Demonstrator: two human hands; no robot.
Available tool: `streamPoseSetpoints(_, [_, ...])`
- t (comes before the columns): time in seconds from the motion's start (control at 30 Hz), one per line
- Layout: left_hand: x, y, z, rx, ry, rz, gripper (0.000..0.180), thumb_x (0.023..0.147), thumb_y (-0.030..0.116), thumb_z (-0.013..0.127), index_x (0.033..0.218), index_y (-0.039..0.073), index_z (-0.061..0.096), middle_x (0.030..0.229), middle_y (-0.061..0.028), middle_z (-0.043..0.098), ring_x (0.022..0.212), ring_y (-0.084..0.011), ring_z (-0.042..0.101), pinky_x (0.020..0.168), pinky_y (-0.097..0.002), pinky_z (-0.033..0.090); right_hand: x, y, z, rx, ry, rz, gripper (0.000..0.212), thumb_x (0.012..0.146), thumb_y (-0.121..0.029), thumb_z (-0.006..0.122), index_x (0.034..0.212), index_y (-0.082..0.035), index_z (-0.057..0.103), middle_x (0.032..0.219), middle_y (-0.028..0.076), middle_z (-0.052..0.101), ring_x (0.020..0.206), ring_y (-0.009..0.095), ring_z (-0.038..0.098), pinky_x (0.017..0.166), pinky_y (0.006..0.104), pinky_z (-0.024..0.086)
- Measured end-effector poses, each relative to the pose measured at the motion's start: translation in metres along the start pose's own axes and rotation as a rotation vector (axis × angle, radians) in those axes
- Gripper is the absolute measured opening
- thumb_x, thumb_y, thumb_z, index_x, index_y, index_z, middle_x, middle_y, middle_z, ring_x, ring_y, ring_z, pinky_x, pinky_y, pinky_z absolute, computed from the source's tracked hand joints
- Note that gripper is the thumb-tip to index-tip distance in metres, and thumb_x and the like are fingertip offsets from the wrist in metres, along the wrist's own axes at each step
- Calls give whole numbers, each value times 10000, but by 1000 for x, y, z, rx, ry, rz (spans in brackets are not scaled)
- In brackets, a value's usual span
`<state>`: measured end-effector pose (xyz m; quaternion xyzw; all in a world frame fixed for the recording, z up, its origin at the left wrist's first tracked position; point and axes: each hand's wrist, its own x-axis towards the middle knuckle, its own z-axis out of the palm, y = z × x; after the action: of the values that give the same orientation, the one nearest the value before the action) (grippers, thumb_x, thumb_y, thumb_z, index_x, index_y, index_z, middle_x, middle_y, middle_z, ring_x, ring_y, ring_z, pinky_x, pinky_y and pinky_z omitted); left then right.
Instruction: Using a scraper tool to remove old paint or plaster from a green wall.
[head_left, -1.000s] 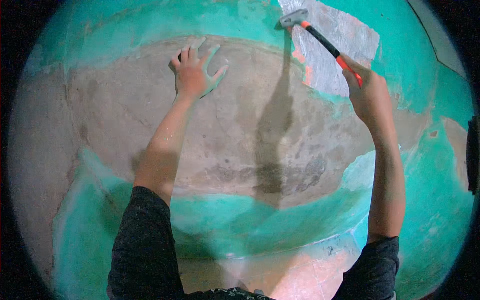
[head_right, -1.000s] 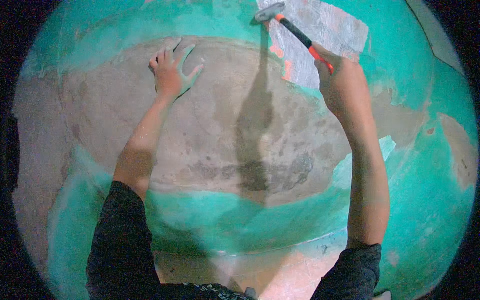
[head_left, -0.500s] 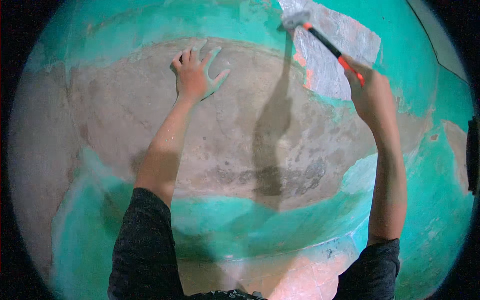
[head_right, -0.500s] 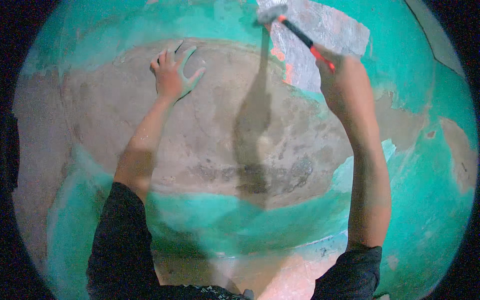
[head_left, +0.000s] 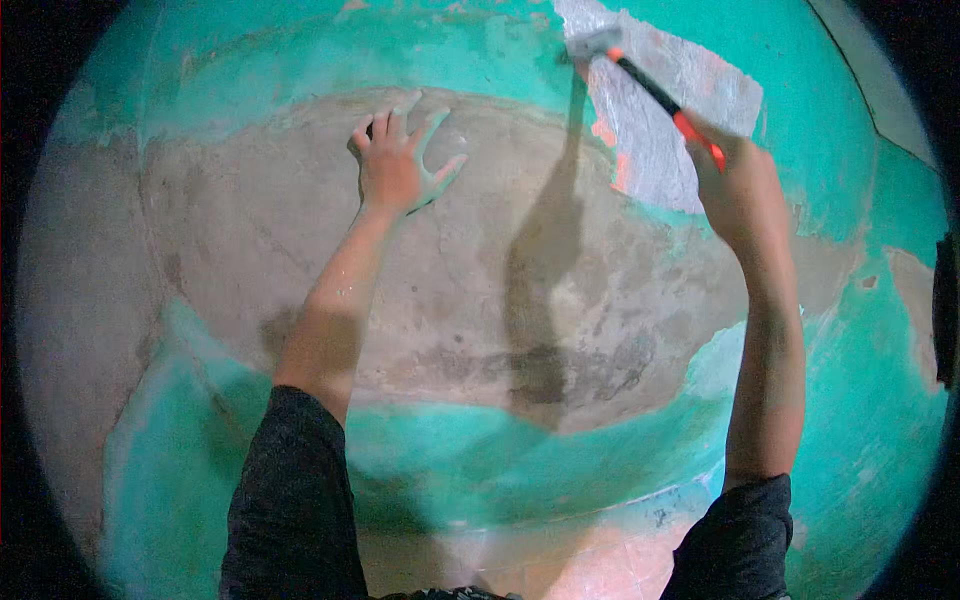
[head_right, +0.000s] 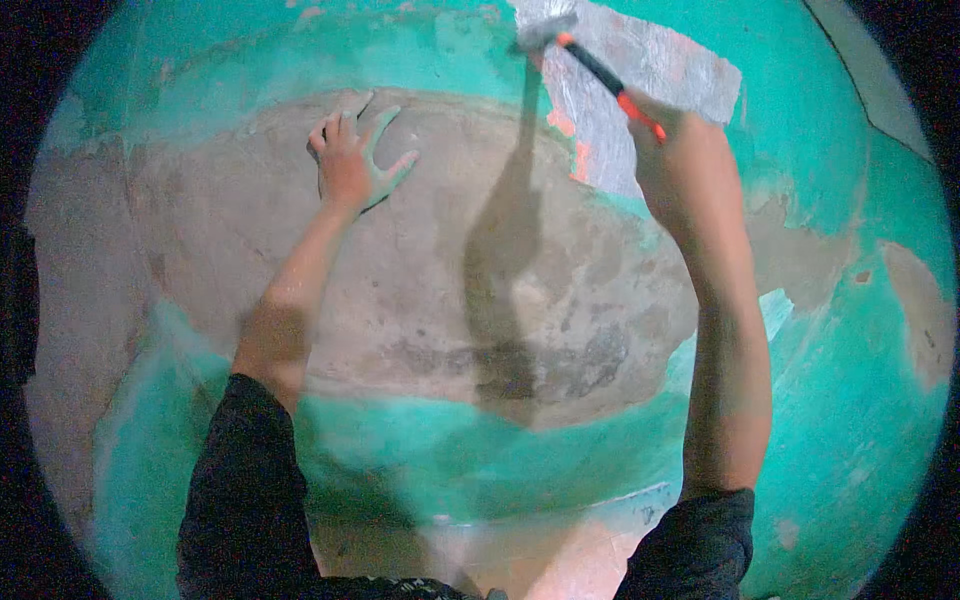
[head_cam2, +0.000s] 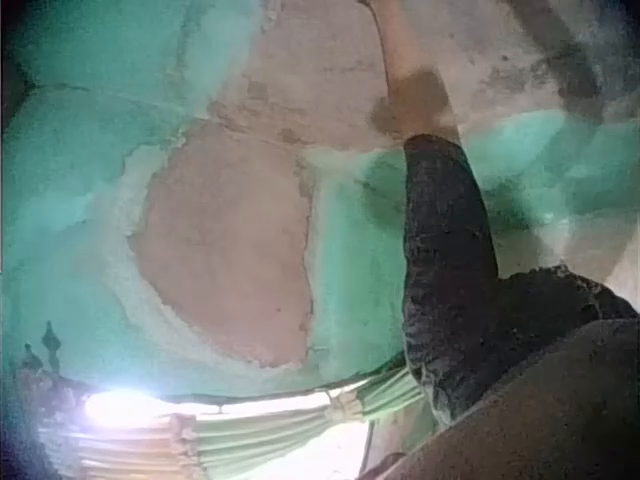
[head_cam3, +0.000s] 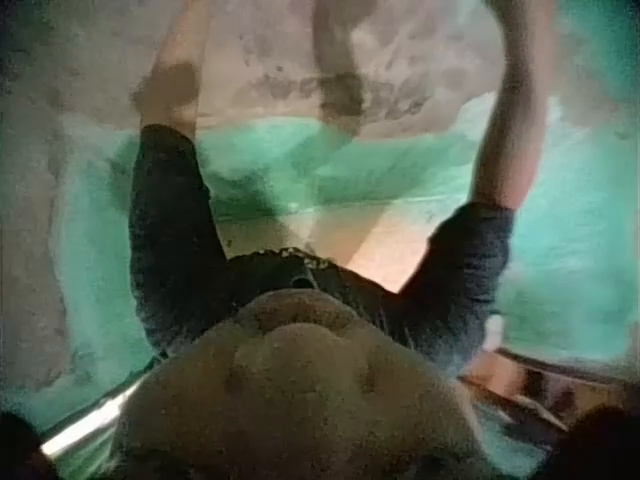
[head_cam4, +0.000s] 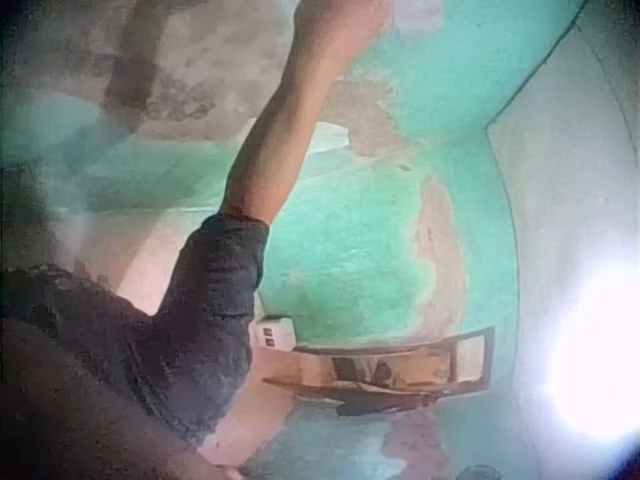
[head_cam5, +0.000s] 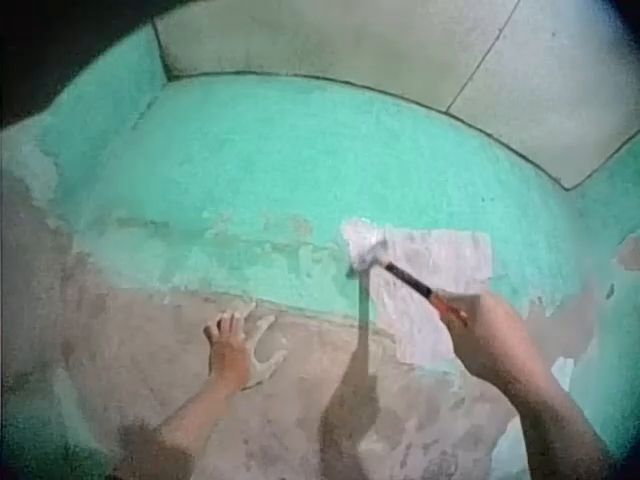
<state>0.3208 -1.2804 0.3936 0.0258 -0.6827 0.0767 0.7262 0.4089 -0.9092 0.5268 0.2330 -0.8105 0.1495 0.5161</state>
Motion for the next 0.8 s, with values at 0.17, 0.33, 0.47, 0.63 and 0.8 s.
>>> streamPoseSetpoints(0.17, [5,10,0,-52,-1,-2,719,818,626,767,1445,311,611,1491,-79,510,1338,-340,431,1128,-553,272,3,3,8,-79,122,-91,322,978,-193,661,1284,-140,747,867,307,681,791,435,715,744,466,562])
streamPoseSetpoints(0.33, [2,0,-2,-11,2,-12,702,812,615,777,1425,307,627,1499,-72,505,1338,-330,433,1124,-545,277,-3,7,-2,-49,66,-162,347,1011,-191,636,1348,-150,705,932,316,656,758,403,682,754,415,548])
streamPoseSetpoints(0.47, [7,8,-2,-57,1,-7,694,822,605,773,1422,289,626,1505,-69,499,1349,-310,430,1108,-549,284,19,-13,-5,-78,62,-54,336,1016,-200,630,1337,-152,713,993,298,685,838,397,731,771,428,550])
streamPoseSetpoints(0.63, [3,2,-5,-31,-18,-8,690,835,607,759,1423,273,621,1512,-70,488,1351,-291,428,1096,-544,287,8,-7,-11,-107,19,-80,339,1019,-216,630,1344,-162,711,986,305,678,816,402,720,759,424,549])
streamPoseSetpoints(0.8, [1,-1,-8,-28,-12,0,701,851,618,742,1448,282,596,1515,-75,483,1358,-295,414,1112,-543,272,7,-12,-9,-82,-28,2,339,1020,-212,631,1347,-171,713,999,296,691,834,395,732,770,413,551])
